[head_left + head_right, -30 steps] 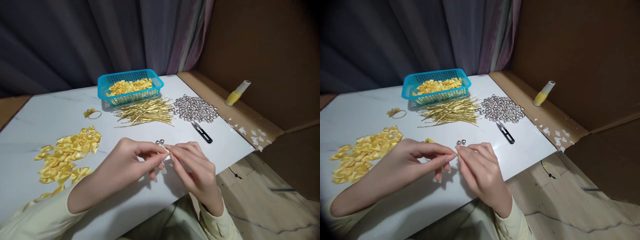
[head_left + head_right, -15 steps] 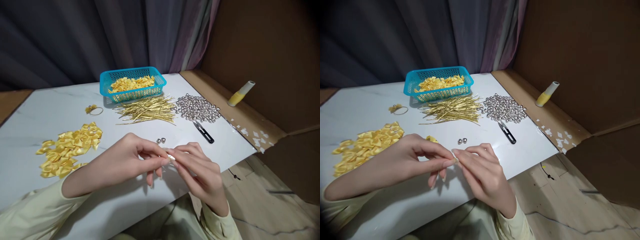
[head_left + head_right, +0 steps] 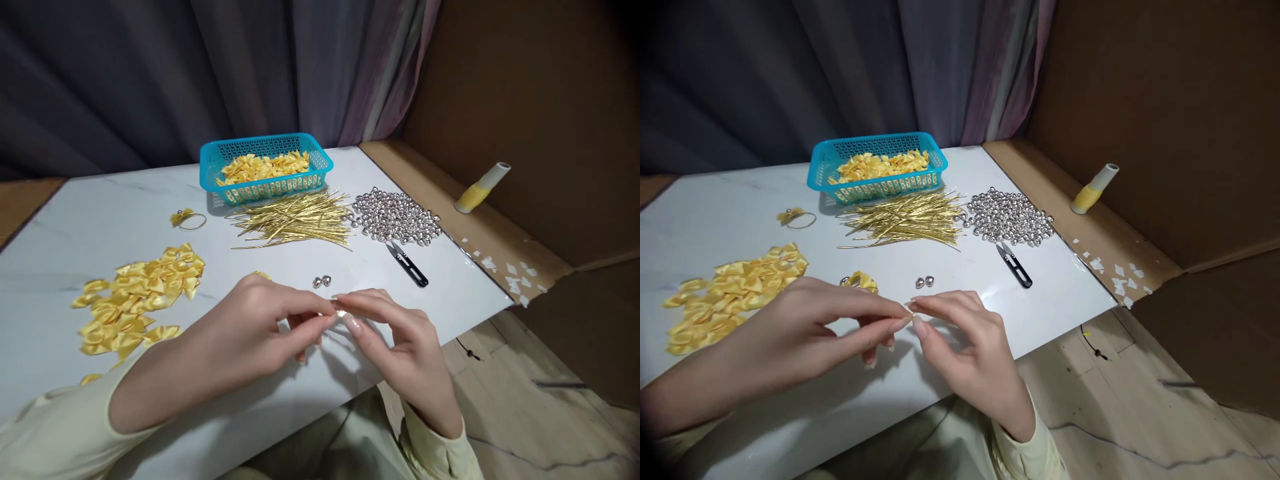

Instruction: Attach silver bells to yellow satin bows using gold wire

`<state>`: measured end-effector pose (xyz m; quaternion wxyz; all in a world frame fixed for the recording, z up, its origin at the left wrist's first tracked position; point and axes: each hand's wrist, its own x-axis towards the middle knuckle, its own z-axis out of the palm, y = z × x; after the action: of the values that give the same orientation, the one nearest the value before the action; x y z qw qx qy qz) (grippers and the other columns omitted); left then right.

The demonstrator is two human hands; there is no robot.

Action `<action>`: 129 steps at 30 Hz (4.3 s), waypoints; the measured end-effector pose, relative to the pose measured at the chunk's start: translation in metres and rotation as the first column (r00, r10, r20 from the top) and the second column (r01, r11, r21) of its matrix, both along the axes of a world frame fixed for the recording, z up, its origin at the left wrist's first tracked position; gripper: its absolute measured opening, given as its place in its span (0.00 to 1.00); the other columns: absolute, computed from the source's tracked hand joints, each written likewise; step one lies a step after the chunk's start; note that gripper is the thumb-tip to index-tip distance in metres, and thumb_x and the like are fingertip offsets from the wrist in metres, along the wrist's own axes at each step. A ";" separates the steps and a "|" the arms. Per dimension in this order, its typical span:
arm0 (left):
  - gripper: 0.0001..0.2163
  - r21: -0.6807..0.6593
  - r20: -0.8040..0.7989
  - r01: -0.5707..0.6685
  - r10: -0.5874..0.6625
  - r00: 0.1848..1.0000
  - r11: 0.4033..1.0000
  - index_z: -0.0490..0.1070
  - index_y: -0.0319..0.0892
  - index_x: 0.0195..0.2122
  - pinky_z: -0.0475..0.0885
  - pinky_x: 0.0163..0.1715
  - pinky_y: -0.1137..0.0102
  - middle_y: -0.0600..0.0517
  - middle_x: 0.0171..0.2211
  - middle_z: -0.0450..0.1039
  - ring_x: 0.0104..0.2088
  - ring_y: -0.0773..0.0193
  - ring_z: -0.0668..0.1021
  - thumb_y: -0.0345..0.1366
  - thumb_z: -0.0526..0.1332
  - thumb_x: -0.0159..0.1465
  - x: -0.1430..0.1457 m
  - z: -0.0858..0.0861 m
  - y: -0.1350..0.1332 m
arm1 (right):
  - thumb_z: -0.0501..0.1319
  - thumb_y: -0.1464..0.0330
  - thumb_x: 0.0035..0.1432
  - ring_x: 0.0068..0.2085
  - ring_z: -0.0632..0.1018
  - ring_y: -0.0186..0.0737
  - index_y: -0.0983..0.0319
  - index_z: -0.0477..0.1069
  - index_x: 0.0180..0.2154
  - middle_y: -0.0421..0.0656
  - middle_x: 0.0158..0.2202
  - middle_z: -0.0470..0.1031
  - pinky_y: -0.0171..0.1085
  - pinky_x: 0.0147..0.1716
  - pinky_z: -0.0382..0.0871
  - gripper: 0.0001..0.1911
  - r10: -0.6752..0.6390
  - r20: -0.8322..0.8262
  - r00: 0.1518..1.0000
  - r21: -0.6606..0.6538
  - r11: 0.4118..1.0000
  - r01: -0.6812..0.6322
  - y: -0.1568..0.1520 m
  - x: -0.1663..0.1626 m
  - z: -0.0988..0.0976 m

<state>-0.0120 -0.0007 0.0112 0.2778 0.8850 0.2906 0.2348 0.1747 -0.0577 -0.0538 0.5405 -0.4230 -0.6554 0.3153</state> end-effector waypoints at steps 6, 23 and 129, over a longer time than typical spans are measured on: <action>0.08 0.364 -0.089 0.036 -0.004 0.996 0.931 0.76 0.41 0.39 0.67 0.24 0.72 0.55 0.23 0.76 0.22 0.66 0.77 0.29 0.56 0.68 -0.002 -0.010 -0.011 | 0.62 0.76 0.60 0.38 0.81 0.40 0.59 0.79 0.42 0.43 0.37 0.83 0.41 0.39 0.76 0.12 -0.032 0.021 0.999 0.039 0.999 0.031 0.002 -0.007 0.000; 0.07 0.309 0.011 -0.028 0.026 1.000 0.951 0.76 0.41 0.35 0.70 0.23 0.75 0.56 0.25 0.80 0.23 0.68 0.79 0.27 0.58 0.66 -0.002 -0.007 -0.008 | 0.61 0.80 0.60 0.41 0.82 0.43 0.52 0.77 0.50 0.41 0.42 0.83 0.47 0.40 0.76 0.22 -0.072 -0.150 0.986 0.180 0.979 0.098 0.007 -0.018 -0.018; 0.15 0.509 -0.078 -0.070 0.127 0.989 0.858 0.72 0.36 0.50 0.79 0.34 0.63 0.43 0.37 0.81 0.34 0.56 0.82 0.24 0.50 0.67 -0.012 -0.018 -0.023 | 0.57 0.81 0.61 0.36 0.76 0.41 0.62 0.72 0.41 0.43 0.33 0.78 0.45 0.42 0.62 0.11 -0.286 0.301 0.910 0.378 0.912 0.162 0.007 -0.020 0.009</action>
<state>-0.0237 -0.0240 -0.0070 0.0082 0.9223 0.2784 0.2679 0.1545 -0.0512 -0.0444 0.5140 -0.4446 -0.7319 0.0503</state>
